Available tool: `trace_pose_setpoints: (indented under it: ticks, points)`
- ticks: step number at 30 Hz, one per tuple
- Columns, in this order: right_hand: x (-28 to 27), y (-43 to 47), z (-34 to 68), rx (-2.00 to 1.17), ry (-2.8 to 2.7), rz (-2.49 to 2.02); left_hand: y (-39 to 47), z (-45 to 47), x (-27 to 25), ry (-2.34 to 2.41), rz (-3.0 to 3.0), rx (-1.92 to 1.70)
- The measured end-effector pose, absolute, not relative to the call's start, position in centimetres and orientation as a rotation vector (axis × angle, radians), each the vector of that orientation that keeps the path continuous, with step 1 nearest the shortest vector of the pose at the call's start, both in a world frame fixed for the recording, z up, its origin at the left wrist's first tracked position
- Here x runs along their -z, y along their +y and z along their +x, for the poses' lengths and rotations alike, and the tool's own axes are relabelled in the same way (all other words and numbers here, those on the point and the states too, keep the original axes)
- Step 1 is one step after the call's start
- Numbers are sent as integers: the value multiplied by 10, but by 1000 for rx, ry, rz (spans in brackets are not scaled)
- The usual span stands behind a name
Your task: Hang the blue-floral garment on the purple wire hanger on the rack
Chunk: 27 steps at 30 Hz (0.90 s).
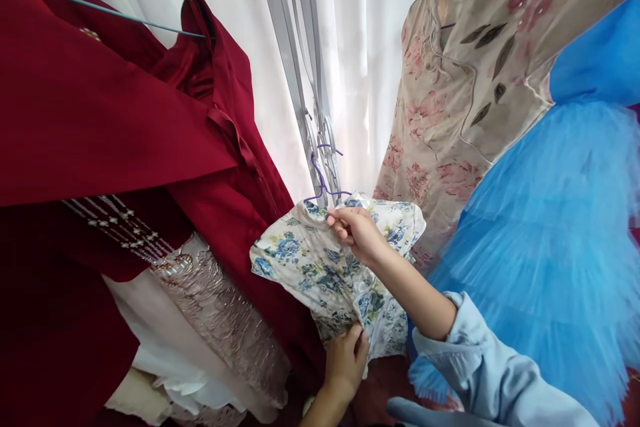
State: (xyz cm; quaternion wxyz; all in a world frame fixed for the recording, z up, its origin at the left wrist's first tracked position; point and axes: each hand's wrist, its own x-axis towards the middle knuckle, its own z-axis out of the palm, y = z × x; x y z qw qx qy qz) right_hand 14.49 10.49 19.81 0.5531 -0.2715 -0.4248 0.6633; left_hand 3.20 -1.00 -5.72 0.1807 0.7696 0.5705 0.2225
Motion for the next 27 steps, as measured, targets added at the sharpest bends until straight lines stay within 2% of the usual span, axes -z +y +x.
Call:
trace_pose_setpoints:
  ticks: [3,8,12,17,23,27]
  points:
    - [-190,102,145,-1478,-1087,-655,6,14,27,1449,2085,-828]
    - [-179,92,147,-1336,-1221,-714,63,-16,-90,1285,1956,-1569]
    - [-178,90,146,-1254,-1298,-755,100,-18,-160,1207,2326,-1461]
    - [-161,97,141,-1159,-1349,-848,105,-4,-187,1198,2331,-1671]
    - [-107,91,139,-1221,-1353,-1008,121,-38,-228,1042,1706,-2350]
    - [-81,72,147,-1295,-1364,-1056,143,-107,-213,1144,1144,-2500]
